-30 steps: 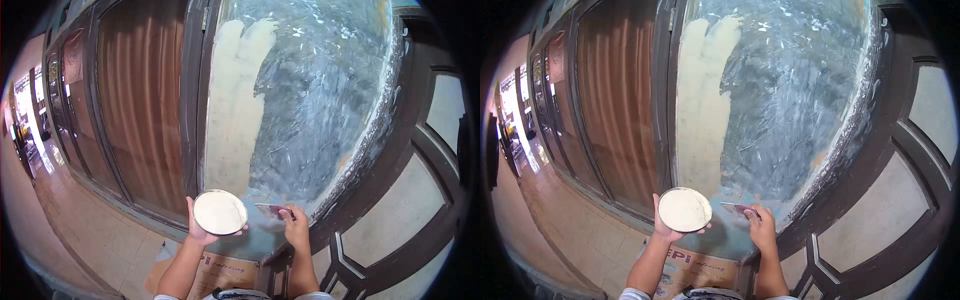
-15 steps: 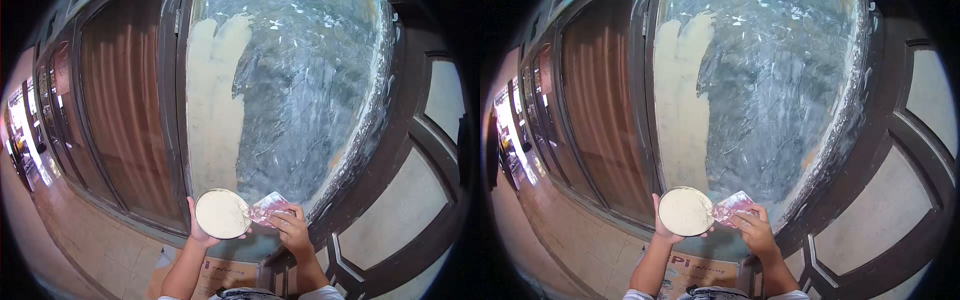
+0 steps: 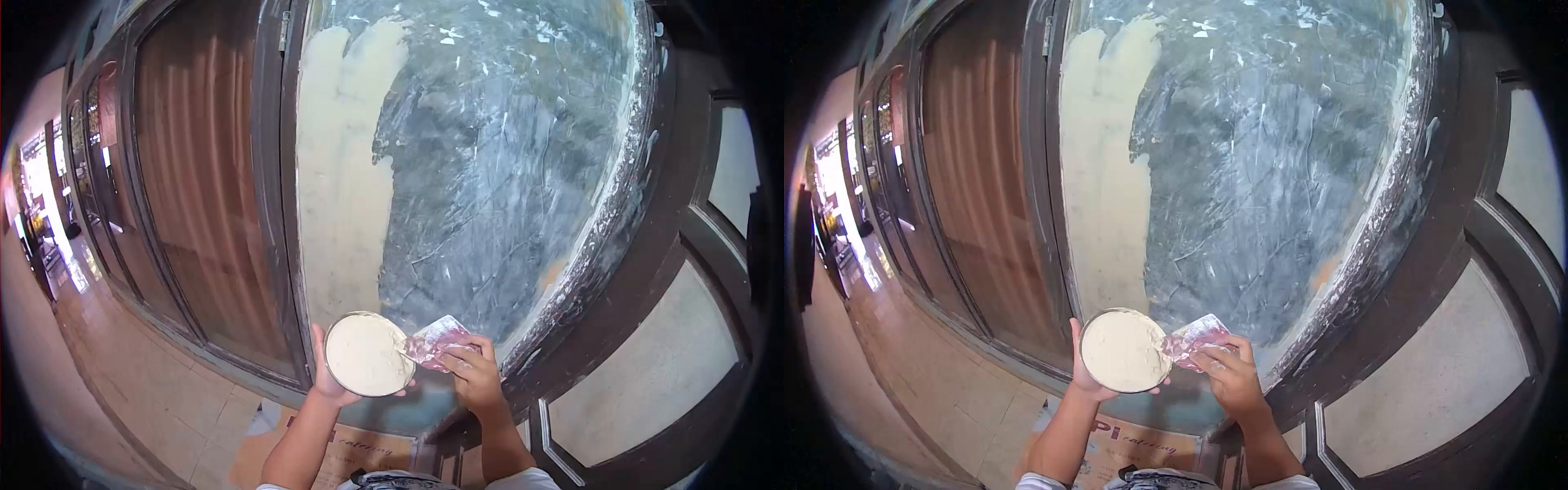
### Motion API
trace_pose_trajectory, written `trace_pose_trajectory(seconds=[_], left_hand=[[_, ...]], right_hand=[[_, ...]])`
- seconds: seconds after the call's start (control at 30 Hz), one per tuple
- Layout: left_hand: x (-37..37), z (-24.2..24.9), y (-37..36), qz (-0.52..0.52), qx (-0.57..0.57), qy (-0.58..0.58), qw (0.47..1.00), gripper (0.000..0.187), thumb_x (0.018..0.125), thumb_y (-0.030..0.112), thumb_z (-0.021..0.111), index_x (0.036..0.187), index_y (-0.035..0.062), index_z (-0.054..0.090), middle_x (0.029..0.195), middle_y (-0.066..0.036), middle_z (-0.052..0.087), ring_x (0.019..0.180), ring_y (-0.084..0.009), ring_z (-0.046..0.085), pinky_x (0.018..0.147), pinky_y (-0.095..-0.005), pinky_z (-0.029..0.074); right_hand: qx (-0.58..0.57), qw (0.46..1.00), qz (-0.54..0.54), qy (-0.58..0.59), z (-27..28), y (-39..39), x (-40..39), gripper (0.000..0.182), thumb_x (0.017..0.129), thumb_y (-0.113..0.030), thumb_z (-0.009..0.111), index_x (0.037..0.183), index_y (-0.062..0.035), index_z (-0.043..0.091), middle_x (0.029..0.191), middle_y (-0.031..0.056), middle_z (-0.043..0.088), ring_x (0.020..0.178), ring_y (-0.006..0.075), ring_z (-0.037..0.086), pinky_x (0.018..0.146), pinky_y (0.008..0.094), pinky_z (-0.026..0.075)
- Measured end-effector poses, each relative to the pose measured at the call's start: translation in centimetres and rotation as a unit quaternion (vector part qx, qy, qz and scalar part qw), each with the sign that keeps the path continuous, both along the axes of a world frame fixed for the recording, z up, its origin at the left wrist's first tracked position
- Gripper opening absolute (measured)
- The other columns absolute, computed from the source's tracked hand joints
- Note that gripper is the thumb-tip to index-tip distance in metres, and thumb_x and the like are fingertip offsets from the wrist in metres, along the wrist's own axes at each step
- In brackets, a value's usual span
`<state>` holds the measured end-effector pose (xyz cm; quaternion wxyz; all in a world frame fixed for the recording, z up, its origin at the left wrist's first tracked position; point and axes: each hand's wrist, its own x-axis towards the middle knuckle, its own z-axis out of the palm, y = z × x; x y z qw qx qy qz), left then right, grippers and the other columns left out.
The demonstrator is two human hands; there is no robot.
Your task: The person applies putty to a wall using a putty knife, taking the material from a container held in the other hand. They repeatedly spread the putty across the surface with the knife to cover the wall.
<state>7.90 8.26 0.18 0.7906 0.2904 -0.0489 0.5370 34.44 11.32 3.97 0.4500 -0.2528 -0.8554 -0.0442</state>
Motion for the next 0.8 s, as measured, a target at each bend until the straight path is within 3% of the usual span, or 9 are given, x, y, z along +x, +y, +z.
trace_pose_trajectory(seconds=[0.27, 0.53, 0.6, 0.73, 0.77, 0.8], left_hand=[[1.9, -1.1, 1.3, 0.023, -0.01, 0.011, 1.0, 0.122, 0.078, 0.102, 0.019, 0.161, 0.0142, 0.034, 0.156, -0.028, 0.044, 0.122, -0.066, 0.054, 0.088, -0.0748, 0.054], [3.5, -2.8, 1.2, 0.136, -0.078, 0.065, 0.986, 0.119, 0.081, 0.1, 0.015, 0.16, 0.0135, 0.035, 0.155, -0.025, 0.046, 0.125, -0.0577, 0.058, 0.091, -0.0755, 0.053], [3.2, -3.6, 1.0, 0.113, -0.052, 0.062, 0.99, 0.115, 0.084, 0.098, 0.017, 0.16, 0.0139, 0.033, 0.158, -0.022, 0.045, 0.133, -0.0516, 0.054, 0.101, -0.0772, 0.046], [2.8, -3.8, 0.2, 0.175, -0.08, 0.113, 0.975, 0.115, 0.084, 0.098, 0.017, 0.16, 0.0132, 0.033, 0.156, -0.023, 0.046, 0.132, -0.0539, 0.054, 0.098, -0.0785, 0.047], [2.1, -4.9, 0.6, 0.108, -0.04, 0.055, 0.992, 0.116, 0.083, 0.098, 0.017, 0.161, 0.0139, 0.033, 0.157, -0.023, 0.045, 0.133, -0.0546, 0.053, 0.096, -0.0803, 0.046], [1.8, -5.2, 0.5, 0.108, -0.04, 0.058, 0.992, 0.116, 0.083, 0.098, 0.017, 0.161, 0.0139, 0.033, 0.157, -0.023, 0.045, 0.133, -0.0546, 0.053, 0.096, -0.0803, 0.046]], right_hand=[[-0.003, 0.999, 0.013, 0.034, -0.8, 1.8, 0.8, 0.036, 0.073, 0.011, 0.071, 0.101, -0.0091, 0.082, 0.104, 0.0074, 0.076, 0.102, 0.0335, 0.062, 0.092, 0.0416, 0.053], [-0.05, 0.998, 0.022, 0.021, -2.5, 3.8, 0.8, 0.035, 0.075, 0.011, 0.067, 0.1, -0.0084, 0.081, 0.103, 0.009, 0.076, 0.1, 0.0334, 0.063, 0.091, 0.0422, 0.053], [-0.05, 0.998, 0.034, -0.009, -2.5, 4.2, 0.4, 0.033, 0.077, 0.008, 0.065, 0.102, -0.0087, 0.08, 0.102, 0.0089, 0.076, 0.099, 0.0337, 0.062, 0.092, 0.0429, 0.052], [-0.065, 0.997, 0.045, -0.018, -3.5, 4.7, -0.6, 0.034, 0.078, 0.006, 0.065, 0.104, -0.0098, 0.08, 0.103, 0.0083, 0.076, 0.099, 0.0335, 0.062, 0.093, 0.0436, 0.051], [-0.074, 0.996, 0.043, -0.01, -4.1, 4.8, -0.8, 0.035, 0.078, 0.007, 0.065, 0.105, -0.0102, 0.08, 0.103, 0.0077, 0.076, 0.1, 0.0329, 0.062, 0.093, 0.0434, 0.051], [-0.082, 0.996, 0.039, -0.002, -4.4, 4.8, -1.2, 0.036, 0.078, 0.007, 0.066, 0.106, -0.0106, 0.08, 0.104, 0.0071, 0.076, 0.101, 0.0323, 0.062, 0.093, 0.0432, 0.051]])
